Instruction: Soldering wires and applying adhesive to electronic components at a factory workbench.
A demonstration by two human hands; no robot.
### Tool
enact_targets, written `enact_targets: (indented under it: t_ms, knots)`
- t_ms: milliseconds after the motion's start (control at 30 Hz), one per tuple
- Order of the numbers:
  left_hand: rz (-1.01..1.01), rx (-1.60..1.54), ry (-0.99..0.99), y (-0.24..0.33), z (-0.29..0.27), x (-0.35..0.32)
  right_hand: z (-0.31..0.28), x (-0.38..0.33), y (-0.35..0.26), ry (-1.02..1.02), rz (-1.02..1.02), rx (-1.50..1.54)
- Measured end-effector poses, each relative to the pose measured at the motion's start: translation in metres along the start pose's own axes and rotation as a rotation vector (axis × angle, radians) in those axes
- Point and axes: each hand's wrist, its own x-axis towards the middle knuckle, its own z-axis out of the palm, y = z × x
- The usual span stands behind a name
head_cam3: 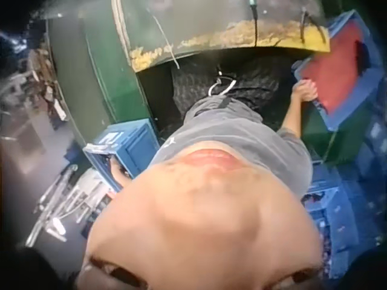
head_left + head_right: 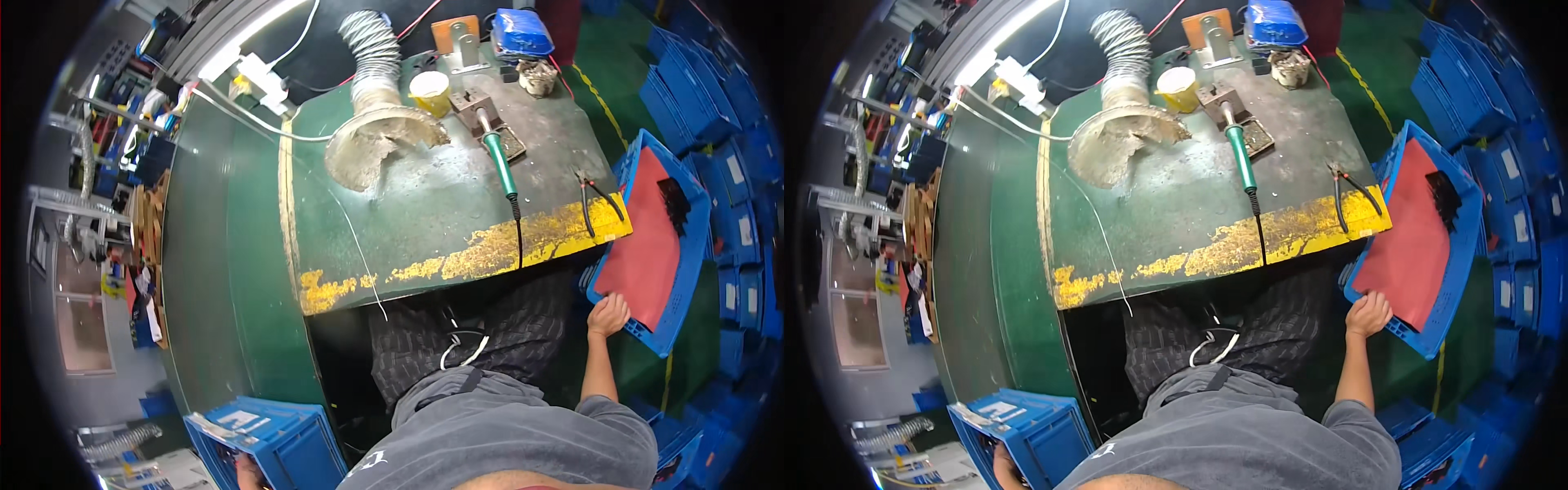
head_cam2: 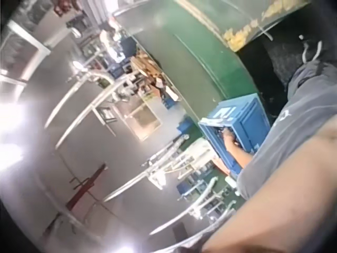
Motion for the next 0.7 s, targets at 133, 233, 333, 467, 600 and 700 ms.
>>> enact_targets:
  t_ms: [133, 233, 333, 467, 600, 700]
  knots:
    - [0.024, 0.058, -0.036, -0.018, -0.011, 0.021, 0.001, -0.002, 0.001, -0.019, 0.005, 0.038]
    - [0.02, 0.083, -0.047, -0.028, -0.01, 0.032, -0.001, -0.001, -0.001, -0.001, -0.007, 0.051]
    - [0.0, 0.101, -0.032, -0.039, -0.012, 0.028, 0.004, 0.002, -0.008, -0.01, -0.024, 0.057]
    - [-0.048, -0.11, 0.064, 0.024, 0.047, -0.021, -0.007, -0.003, 0.002, 0.025, -0.017, -0.028]
    - [0.092, 0.575, 0.13, 0.152, 0.057, -0.097, 0.002, -0.005, 0.005, 0.02, -0.022, -0.005]
    - [0.283, 0.632, 0.327, 0.107, 0.01, -0.112, 0.002, -0.002, -0.003, 0.021, -0.067, 0.024]
